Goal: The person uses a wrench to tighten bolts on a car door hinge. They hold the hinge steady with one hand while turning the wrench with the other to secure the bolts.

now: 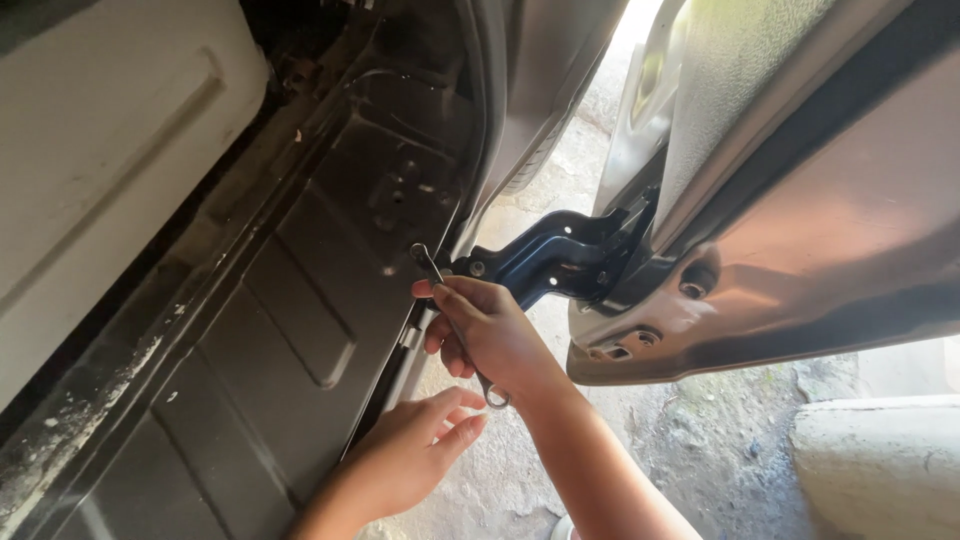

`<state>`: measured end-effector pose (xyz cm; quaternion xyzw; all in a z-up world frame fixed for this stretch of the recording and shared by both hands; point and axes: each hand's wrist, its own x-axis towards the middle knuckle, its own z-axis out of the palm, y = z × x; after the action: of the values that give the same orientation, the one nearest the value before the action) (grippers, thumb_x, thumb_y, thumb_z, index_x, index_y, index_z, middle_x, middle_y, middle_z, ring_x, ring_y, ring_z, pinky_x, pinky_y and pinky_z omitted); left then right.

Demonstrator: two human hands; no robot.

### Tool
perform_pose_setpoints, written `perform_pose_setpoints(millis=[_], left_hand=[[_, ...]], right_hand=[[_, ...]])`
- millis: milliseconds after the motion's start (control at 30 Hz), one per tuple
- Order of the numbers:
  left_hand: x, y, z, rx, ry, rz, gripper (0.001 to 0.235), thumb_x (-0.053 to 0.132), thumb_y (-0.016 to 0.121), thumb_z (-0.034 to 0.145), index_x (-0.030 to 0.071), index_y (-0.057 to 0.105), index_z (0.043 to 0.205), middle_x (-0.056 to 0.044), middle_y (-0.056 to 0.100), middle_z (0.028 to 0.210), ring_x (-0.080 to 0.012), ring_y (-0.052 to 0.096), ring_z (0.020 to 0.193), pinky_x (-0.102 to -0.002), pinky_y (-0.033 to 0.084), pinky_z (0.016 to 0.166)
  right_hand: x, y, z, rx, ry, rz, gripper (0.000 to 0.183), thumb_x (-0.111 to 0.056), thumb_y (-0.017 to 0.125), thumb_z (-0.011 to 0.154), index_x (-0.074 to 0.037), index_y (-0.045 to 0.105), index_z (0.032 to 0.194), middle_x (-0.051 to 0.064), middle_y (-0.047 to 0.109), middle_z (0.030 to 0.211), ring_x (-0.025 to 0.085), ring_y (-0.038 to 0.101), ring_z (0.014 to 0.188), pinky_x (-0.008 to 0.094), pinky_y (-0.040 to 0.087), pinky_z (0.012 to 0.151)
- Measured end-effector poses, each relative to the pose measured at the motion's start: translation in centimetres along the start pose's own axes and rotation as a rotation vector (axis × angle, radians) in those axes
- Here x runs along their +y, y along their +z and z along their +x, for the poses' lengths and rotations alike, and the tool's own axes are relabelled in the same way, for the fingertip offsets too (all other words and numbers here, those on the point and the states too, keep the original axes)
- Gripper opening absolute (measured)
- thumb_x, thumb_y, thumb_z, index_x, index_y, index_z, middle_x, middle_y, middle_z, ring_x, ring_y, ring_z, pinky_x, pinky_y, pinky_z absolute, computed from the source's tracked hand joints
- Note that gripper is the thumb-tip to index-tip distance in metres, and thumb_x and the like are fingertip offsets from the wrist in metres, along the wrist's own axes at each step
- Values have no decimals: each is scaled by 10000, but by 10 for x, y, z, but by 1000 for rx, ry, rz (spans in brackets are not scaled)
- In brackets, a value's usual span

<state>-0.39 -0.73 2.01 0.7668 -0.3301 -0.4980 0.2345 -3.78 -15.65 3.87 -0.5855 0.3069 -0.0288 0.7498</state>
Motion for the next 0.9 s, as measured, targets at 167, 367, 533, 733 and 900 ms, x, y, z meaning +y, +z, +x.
perform_pose_setpoints(millis=[167, 367, 533, 733, 900], left_hand=[[-5, 9, 11, 47, 125, -155, 336, 438, 498, 974, 290, 681, 1213, 83, 794, 1150, -121, 752, 992, -288, 546, 883], [-11, 14, 23, 48, 188, -577, 196, 307, 543, 977, 156, 643, 901, -8, 859, 1038, -161, 806, 915, -311, 505, 780], [5, 8, 16, 20, 137, -595, 237, 302, 533, 963, 170, 721, 1019, 10, 848, 1079, -146, 797, 922, -305, 495, 804], [6, 6, 15, 16, 105, -615, 223, 287, 532, 952, 162, 713, 987, 22, 833, 1081, -154, 793, 923, -310, 477, 803], [-16, 11, 24, 8, 143, -606, 257, 379, 551, 957, 168, 671, 1042, -19, 843, 1054, -168, 782, 917, -327, 486, 813]], right_hand=[[-5, 0, -4, 11, -7, 2, 366, -248, 476, 1066, 10, 672, 1236, 100, 600, 607, 96, 404, 357, 208, 286, 372], [-7, 3, -7, 23, -5, 42, 351, -233, 479, 1069, 22, 665, 1224, 88, 575, 605, 79, 387, 347, 204, 284, 354], [-7, 1, -8, 32, -16, 56, 349, -240, 483, 1071, 25, 664, 1209, 87, 562, 604, 87, 384, 343, 212, 269, 343], [-8, 4, -9, 37, -15, 40, 345, -233, 467, 1079, 29, 661, 1191, 80, 545, 597, 82, 371, 343, 211, 272, 359], [-13, 7, -14, 36, -4, 29, 357, -238, 464, 1079, 28, 655, 1219, 69, 546, 605, 78, 369, 343, 218, 289, 349]])
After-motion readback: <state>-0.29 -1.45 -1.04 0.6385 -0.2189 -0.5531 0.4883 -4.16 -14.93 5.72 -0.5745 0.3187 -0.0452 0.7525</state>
